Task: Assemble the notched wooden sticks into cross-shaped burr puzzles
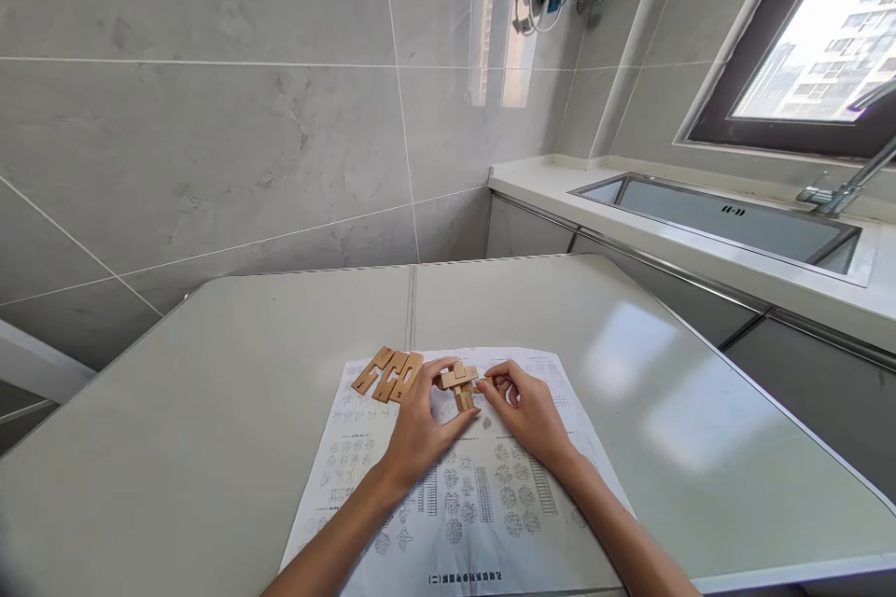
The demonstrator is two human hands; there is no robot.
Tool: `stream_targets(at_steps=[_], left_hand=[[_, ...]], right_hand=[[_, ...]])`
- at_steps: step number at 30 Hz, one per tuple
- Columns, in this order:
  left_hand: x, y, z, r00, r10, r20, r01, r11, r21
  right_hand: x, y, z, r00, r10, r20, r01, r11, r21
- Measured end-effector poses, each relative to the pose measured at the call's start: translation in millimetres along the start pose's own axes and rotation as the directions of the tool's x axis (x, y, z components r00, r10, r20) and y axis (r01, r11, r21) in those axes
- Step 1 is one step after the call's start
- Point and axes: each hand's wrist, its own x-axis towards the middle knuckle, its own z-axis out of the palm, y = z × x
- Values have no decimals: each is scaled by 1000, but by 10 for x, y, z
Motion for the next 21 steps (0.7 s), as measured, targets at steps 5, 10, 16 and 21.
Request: stream_targets(at_steps=[5,10,16,21], left_hand=[[-10,-14,6,996,76,45,-77,997,30],[-12,-27,8,996,75,48,-77,997,32],[-9,-38,3,993,111,46,-113,992,49],[-13,-49,12,986,160,45,-164,983,89]], right_hand=[[-28,16,6,999,-29,23,30,999,-13],[-51,-8,4,998,-61,23,62,998,-29],[-70,47,27,992,-127,-8,126,990,-67],[-82,80,41,980,-200,-5,198,975,-98]])
